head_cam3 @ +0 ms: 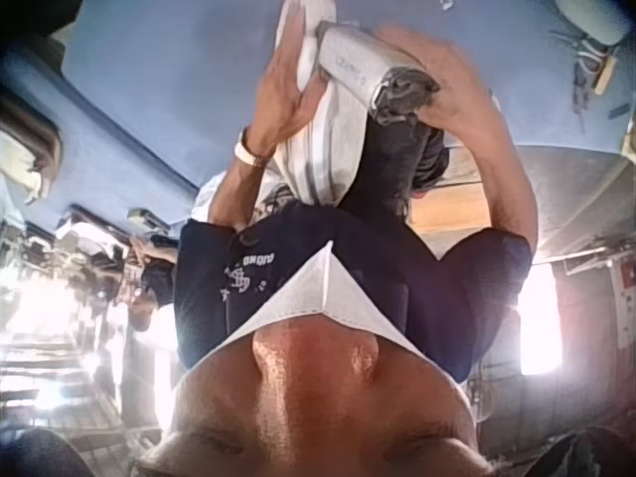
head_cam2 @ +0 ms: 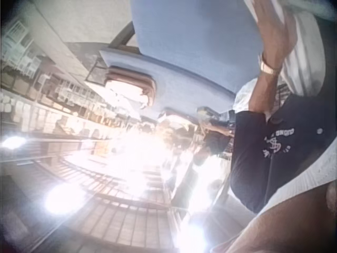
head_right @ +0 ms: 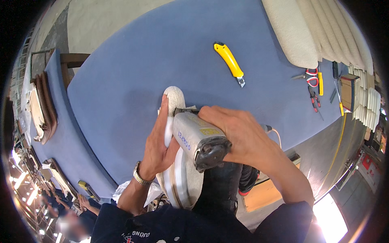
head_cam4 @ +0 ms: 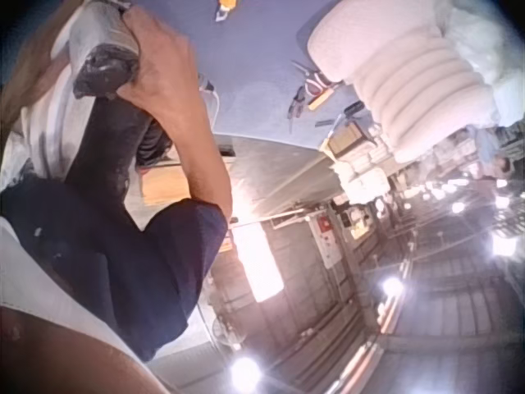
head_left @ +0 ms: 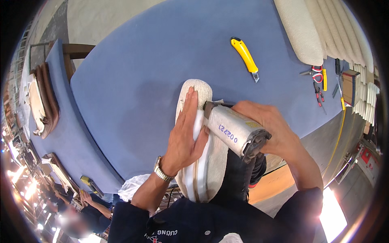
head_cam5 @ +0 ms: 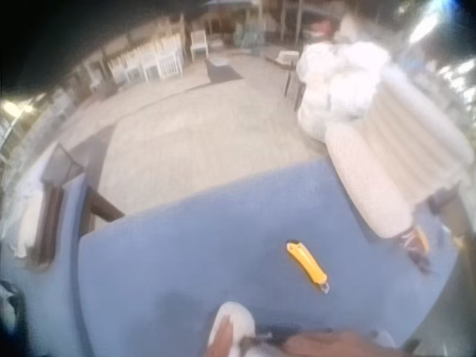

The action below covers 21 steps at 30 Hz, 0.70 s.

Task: The person wraps a white fabric cover around a cushion, trims excess fabric with a utility knife, and secures the edges using a pneumatic staple gun. The person repeats this process on multiple cushions, folding and stapling the fabric to fit the cushion shape.

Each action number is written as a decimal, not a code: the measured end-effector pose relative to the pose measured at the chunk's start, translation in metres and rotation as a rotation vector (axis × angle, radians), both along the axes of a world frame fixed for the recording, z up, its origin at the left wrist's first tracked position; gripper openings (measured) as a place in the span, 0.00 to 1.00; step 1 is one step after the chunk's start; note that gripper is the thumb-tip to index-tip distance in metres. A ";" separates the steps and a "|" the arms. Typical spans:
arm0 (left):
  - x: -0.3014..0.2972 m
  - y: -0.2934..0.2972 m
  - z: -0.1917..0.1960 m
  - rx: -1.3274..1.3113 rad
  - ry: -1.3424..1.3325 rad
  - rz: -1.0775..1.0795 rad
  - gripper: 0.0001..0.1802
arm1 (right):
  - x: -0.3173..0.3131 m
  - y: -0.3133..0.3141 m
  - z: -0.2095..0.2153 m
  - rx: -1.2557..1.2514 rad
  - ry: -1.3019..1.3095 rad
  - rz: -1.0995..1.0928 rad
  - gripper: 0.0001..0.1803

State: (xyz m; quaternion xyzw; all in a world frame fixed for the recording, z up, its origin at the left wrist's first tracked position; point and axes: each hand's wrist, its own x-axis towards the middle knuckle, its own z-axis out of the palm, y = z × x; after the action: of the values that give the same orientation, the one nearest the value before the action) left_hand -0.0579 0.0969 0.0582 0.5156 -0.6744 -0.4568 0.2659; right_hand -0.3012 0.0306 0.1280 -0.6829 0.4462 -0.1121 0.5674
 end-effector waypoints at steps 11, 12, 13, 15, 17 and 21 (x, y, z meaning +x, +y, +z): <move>0.021 -0.108 0.009 0.026 0.182 -0.216 0.17 | 0.003 0.039 -0.032 -0.298 -0.122 -0.121 0.31; 0.016 -0.114 0.001 0.140 0.201 -0.301 0.15 | 0.002 0.045 -0.032 -0.321 -0.134 -0.137 0.32; 0.011 -0.119 -0.010 0.259 0.225 -0.400 0.14 | 0.000 0.047 -0.034 -0.342 -0.136 -0.165 0.33; 0.012 -0.112 -0.027 0.301 0.312 -0.306 0.13 | -0.002 0.048 -0.033 -0.335 -0.161 -0.182 0.34; 0.008 -0.102 -0.030 0.281 0.366 -0.201 0.12 | -0.004 0.051 -0.038 -0.338 -0.188 -0.208 0.34; 0.010 -0.106 -0.027 0.337 0.320 -0.211 0.14 | -0.005 0.048 -0.036 -0.340 -0.205 -0.232 0.34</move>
State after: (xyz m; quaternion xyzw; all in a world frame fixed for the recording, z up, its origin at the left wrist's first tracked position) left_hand -0.0481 -0.0090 0.0312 0.4006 -0.5882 -0.6637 0.2302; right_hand -0.3066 0.0790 0.0918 -0.6980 0.4364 -0.3188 0.4698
